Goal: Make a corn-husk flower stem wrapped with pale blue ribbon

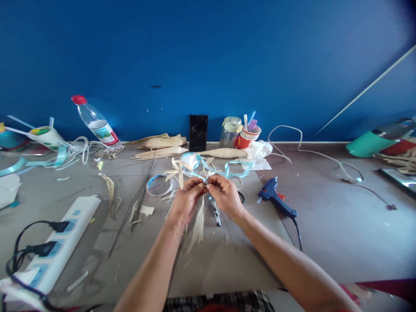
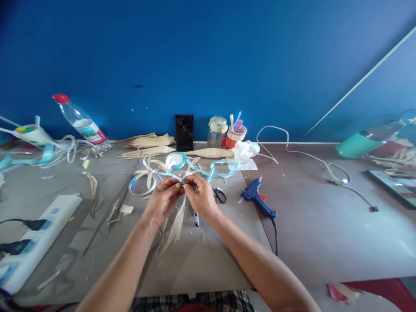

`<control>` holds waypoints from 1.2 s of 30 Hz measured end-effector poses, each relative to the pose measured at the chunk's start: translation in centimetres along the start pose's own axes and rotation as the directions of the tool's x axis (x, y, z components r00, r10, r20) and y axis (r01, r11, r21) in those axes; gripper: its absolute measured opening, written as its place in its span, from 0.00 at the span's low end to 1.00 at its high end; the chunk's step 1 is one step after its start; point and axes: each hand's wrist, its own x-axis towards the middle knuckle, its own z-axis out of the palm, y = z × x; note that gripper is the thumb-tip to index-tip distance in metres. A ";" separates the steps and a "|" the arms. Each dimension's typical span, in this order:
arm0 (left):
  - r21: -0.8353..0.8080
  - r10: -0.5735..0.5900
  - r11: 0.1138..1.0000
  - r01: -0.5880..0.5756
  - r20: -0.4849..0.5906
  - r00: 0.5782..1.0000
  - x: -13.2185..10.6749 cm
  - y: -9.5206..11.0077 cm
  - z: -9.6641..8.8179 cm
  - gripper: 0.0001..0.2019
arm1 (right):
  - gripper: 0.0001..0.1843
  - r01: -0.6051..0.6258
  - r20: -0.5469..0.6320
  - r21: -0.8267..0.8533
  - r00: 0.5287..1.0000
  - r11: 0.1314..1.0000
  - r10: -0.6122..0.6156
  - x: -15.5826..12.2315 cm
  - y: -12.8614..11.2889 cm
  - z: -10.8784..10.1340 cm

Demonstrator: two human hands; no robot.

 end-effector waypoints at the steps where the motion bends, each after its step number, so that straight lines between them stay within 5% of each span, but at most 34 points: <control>1: 0.000 -0.005 1.000 0.005 -0.016 1.000 0.0 0.0 0.0 0.10 | 0.03 -0.046 0.006 0.079 0.999 0.996 0.046 0.1 0.1 0.0; 5: 0.047 -0.016 0.999 0.018 -0.053 0.998 -0.1 -0.1 0.1 0.11 | 0.06 -0.147 -0.006 0.334 0.987 0.931 0.158 0.5 0.3 0.1; 12: 0.068 -0.037 0.997 0.037 -0.010 0.999 -0.2 -0.6 0.1 0.10 | 0.07 -0.224 0.055 0.440 0.973 0.869 0.223 0.5 0.1 0.3; 26: 0.262 0.163 0.951 -0.162 0.017 0.986 0.0 -0.6 -0.5 0.06 | 0.04 -0.295 0.129 0.307 0.955 0.905 0.267 0.5 0.5 0.2; 36: 0.611 0.306 0.747 -0.262 0.034 0.951 0.2 -0.5 -0.8 0.05 | 0.05 -0.237 0.121 0.278 0.970 0.931 0.211 0.7 0.3 0.0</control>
